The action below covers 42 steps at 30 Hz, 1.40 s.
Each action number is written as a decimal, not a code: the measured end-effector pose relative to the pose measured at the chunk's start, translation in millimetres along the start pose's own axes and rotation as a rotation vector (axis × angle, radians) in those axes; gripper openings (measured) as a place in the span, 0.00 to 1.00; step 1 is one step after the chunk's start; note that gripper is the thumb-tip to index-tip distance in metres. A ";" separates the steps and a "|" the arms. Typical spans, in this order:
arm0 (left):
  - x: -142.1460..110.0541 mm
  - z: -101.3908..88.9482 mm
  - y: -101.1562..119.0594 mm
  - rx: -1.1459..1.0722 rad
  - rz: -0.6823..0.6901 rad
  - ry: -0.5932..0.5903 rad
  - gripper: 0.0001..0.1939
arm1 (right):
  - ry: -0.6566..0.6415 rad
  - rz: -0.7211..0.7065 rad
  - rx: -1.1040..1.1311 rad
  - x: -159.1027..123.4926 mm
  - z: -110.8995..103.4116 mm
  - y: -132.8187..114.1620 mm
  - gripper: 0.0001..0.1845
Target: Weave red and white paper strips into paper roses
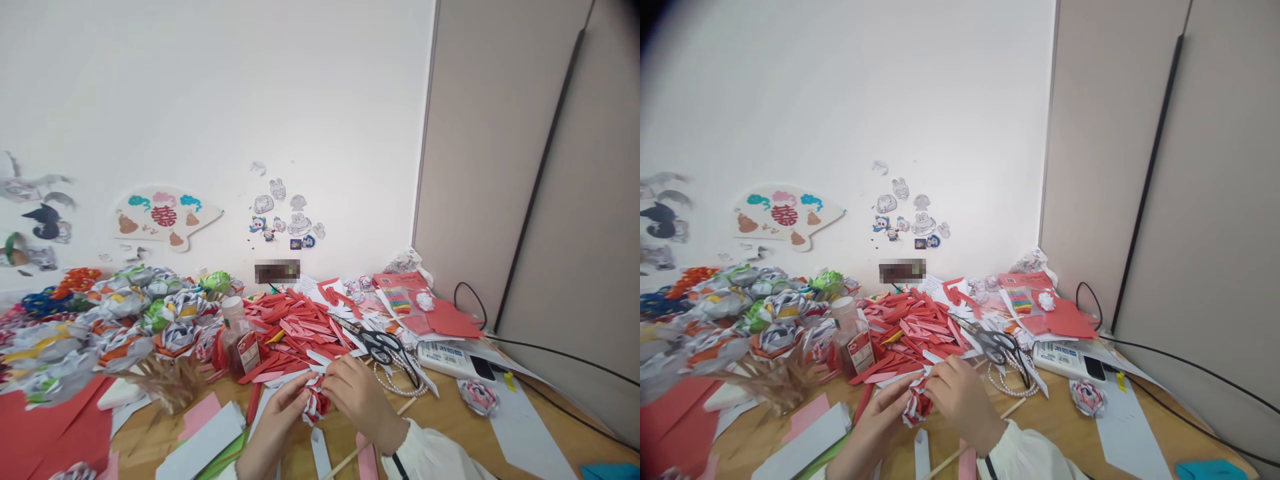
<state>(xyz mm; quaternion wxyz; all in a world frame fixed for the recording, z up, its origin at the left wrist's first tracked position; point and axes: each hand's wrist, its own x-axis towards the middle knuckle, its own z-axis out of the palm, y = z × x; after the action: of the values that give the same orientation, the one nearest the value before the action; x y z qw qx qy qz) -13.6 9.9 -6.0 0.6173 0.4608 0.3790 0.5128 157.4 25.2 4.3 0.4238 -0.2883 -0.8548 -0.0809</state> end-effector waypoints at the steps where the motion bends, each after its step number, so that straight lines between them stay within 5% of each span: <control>1: -0.3 -0.1 0.2 0.012 0.004 0.008 0.20 | -0.004 -0.002 -0.014 0.1 -1.0 -0.3 0.12; 10: -0.2 0.8 3.5 0.143 0.065 0.034 0.19 | 0.014 0.150 0.076 -3.3 2.4 -1.0 0.06; 17: -0.7 1.5 6.9 0.189 0.080 0.044 0.19 | -0.009 0.129 -0.029 -3.2 2.1 -1.8 0.04; 33: 0.6 -1.2 1.2 0.200 0.071 0.041 0.21 | 0.028 -0.063 -0.239 -3.7 7.1 -2.6 0.16; 42: 3.7 -4.0 -0.3 0.187 0.048 0.001 0.20 | -0.001 -0.036 -0.113 -6.2 10.2 4.7 0.13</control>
<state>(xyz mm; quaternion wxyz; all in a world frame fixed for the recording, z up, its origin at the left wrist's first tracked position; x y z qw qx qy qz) -16.6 14.2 -7.4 0.5591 0.5251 0.4142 0.4900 156.1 30.3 -7.4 0.4051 -0.2965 -0.8540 -0.1365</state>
